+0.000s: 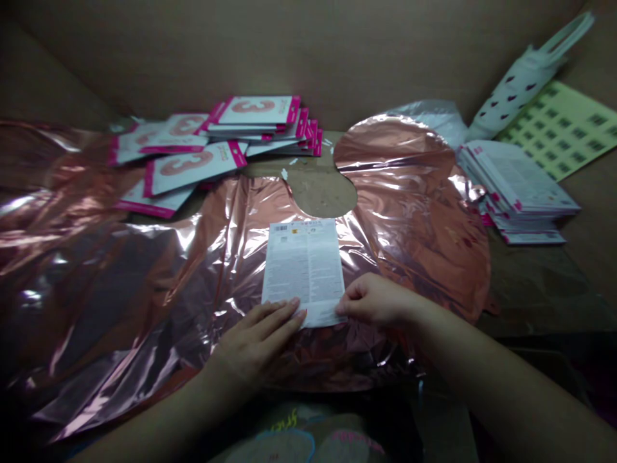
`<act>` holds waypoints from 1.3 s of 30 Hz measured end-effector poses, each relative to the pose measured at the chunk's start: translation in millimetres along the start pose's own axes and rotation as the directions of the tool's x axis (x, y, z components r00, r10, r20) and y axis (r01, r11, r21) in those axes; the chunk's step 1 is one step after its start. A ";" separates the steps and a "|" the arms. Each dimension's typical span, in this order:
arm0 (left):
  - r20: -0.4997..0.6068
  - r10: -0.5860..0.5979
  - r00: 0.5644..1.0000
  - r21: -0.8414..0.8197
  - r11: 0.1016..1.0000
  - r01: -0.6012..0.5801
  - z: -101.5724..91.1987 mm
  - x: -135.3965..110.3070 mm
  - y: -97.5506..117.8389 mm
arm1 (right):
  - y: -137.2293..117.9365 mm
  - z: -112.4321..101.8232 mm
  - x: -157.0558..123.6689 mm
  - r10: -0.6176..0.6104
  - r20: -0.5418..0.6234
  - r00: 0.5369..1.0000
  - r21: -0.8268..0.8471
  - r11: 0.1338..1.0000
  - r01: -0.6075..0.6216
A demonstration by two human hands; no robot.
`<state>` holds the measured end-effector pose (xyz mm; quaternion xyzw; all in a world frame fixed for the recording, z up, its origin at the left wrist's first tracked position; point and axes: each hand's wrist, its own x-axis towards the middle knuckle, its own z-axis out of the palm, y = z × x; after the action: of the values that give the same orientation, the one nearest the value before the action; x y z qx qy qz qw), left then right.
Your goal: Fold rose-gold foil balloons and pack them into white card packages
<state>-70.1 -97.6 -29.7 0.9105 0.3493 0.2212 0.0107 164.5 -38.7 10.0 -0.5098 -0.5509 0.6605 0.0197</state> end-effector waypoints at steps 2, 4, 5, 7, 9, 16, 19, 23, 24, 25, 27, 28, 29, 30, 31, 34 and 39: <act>0.037 -0.016 0.999 0.016 1.000 0.015 0.1 -1.5 2.7 | 2.1 5.7 -2.3 0.009 0.027 1.000 0.102 0.995 -0.012; 0.060 -0.017 0.998 0.026 1.000 0.016 0.3 -4.3 5.4 | 6.6 10.7 -1.4 0.037 0.015 0.999 0.150 0.988 -0.039; 0.066 -0.008 0.998 0.035 0.999 0.006 0.3 -6.0 6.5 | 9.5 12.1 -0.4 0.055 -0.001 0.999 0.151 0.987 -0.054; 0.095 0.006 0.995 0.053 0.999 -0.011 -0.2 -10.1 7.7 | 14.8 12.4 0.6 0.068 -0.067 0.995 0.081 0.995 -0.062; 0.154 0.008 0.988 0.067 0.998 -0.018 -0.9 -14.6 8.1 | 17.3 12.1 -2.6 0.008 -0.241 0.971 -0.162 0.986 -0.049; 0.203 0.006 0.979 0.078 0.997 -0.022 0.7 -24.3 2.5 | 21.0 45.7 -25.2 -0.802 -0.145 0.580 -0.953 0.270 0.135; 0.233 0.051 0.971 0.062 0.996 -0.067 -1.6 -24.5 -1.9 | 32.7 57.6 -19.5 -0.830 0.019 0.557 -0.965 0.129 0.226; 0.246 0.072 0.966 0.056 0.994 -0.089 -3.8 -25.6 -4.3 | 45.8 50.2 -13.5 -0.787 0.101 0.608 -0.951 0.102 0.291; 0.245 0.072 0.967 0.058 0.994 -0.089 -3.4 -25.9 -4.3 | 47.8 47.0 -13.6 -0.778 0.127 0.615 -0.946 0.092 0.312; 0.242 0.070 0.968 0.061 0.994 -0.088 -2.8 -25.9 -4.2 | 49.3 44.2 -13.9 -0.773 0.148 0.617 -0.941 0.082 0.328; 0.234 0.064 0.970 0.071 0.994 -0.083 -1.6 -25.8 -4.6 | 51.9 40.4 -14.6 -0.766 0.166 0.621 -0.938 0.072 0.340; 0.236 0.066 0.970 0.072 0.994 -0.085 -1.6 -25.9 -5.4 | 53.2 39.1 -14.7 -0.762 0.169 0.625 -0.937 0.072 0.341; 0.241 0.074 0.968 0.069 0.993 -0.093 -2.3 -26.5 -6.9 | 54.6 38.0 -14.8 -0.756 0.170 0.632 -0.937 0.075 0.342; 0.251 0.086 0.964 0.065 0.992 -0.105 -3.7 -27.7 -9.1 | 56.3 36.8 -14.8 -0.744 0.172 0.646 -0.936 0.081 0.343; 0.265 0.100 0.959 0.059 0.991 -0.119 -5.8 -29.8 -11.9 | 58.0 35.5 -14.9 -0.730 0.175 0.661 -0.935 0.088 0.344; 0.299 0.111 0.948 0.057 0.989 -0.134 -14.1 -40.1 -22.2 | 62.6 30.9 -16.7 -0.705 0.184 0.685 -0.931 0.099 0.352; 0.296 0.095 0.950 -0.014 0.995 -0.096 -28.3 -49.5 -30.6 | 46.0 32.6 -19.8 -0.761 0.140 0.634 -0.931 0.118 0.346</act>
<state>-133.6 -110.0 -29.1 0.9492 0.2994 0.0822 0.0519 176.0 -91.5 -15.6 -0.2942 -0.9481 0.0734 0.0959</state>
